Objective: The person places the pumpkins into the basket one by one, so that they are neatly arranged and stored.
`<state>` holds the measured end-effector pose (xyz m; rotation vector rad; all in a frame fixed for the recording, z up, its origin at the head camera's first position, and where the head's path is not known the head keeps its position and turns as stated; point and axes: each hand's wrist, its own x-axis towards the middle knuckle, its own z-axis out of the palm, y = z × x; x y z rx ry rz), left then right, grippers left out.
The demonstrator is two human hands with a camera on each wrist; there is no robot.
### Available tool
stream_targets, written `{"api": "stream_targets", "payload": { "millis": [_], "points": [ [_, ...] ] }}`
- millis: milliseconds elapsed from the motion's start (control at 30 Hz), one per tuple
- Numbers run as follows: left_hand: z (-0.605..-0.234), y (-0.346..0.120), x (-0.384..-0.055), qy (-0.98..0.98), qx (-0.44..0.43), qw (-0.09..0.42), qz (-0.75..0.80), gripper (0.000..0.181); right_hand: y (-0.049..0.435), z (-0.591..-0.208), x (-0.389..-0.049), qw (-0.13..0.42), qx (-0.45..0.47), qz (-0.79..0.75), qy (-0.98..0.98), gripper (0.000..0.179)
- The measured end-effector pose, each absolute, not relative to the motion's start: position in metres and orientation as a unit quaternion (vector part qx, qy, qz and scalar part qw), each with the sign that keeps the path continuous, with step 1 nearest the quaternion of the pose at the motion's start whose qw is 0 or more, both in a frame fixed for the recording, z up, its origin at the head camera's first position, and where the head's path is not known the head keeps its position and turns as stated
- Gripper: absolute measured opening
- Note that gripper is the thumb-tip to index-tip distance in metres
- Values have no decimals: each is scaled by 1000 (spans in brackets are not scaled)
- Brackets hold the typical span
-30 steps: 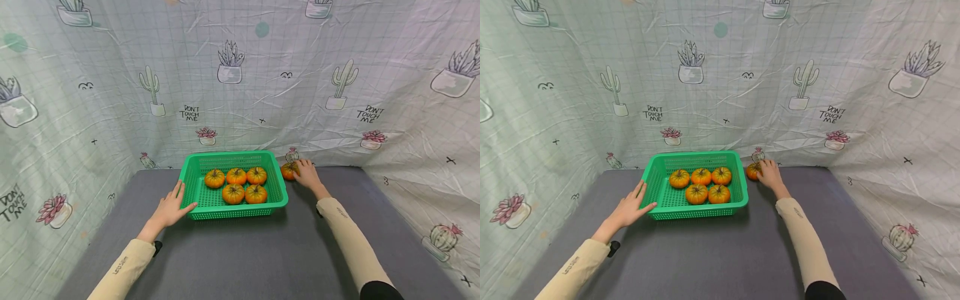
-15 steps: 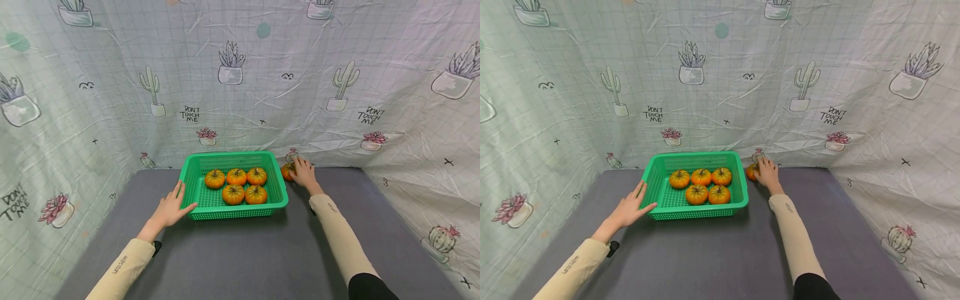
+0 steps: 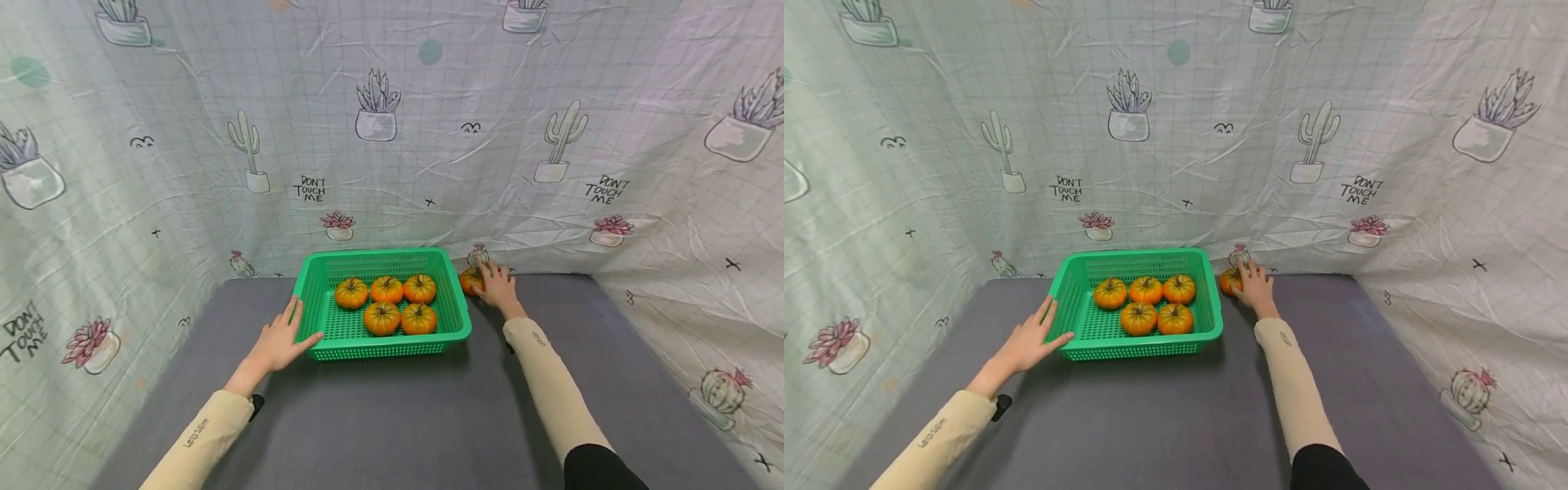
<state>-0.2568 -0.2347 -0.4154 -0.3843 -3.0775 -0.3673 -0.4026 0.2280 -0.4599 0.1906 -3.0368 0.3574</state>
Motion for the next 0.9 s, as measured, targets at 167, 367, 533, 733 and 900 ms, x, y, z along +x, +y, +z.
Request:
{"api": "stream_targets", "payload": {
  "millis": [167,367,533,733,900],
  "points": [
    [-418,-234,-258,-985,-123,9,-121,89,228,-465,-401,34,72,109,-991,62],
    [-416,-234,-257,-984,-124,12,-124,89,229,-471,-398,58,85,107,-989,62],
    [-415,-237,-257,-985,-125,10,-122,90,227,-472,-396,70,90,118,-986,60],
    [-416,-237,-258,-985,-127,6,-118,91,223,-474,-397,59,99,113,-987,63],
    [-415,-236,-257,-985,-127,5,-120,91,224,-477,-398,52,93,99,-989,64]
  ]
}}
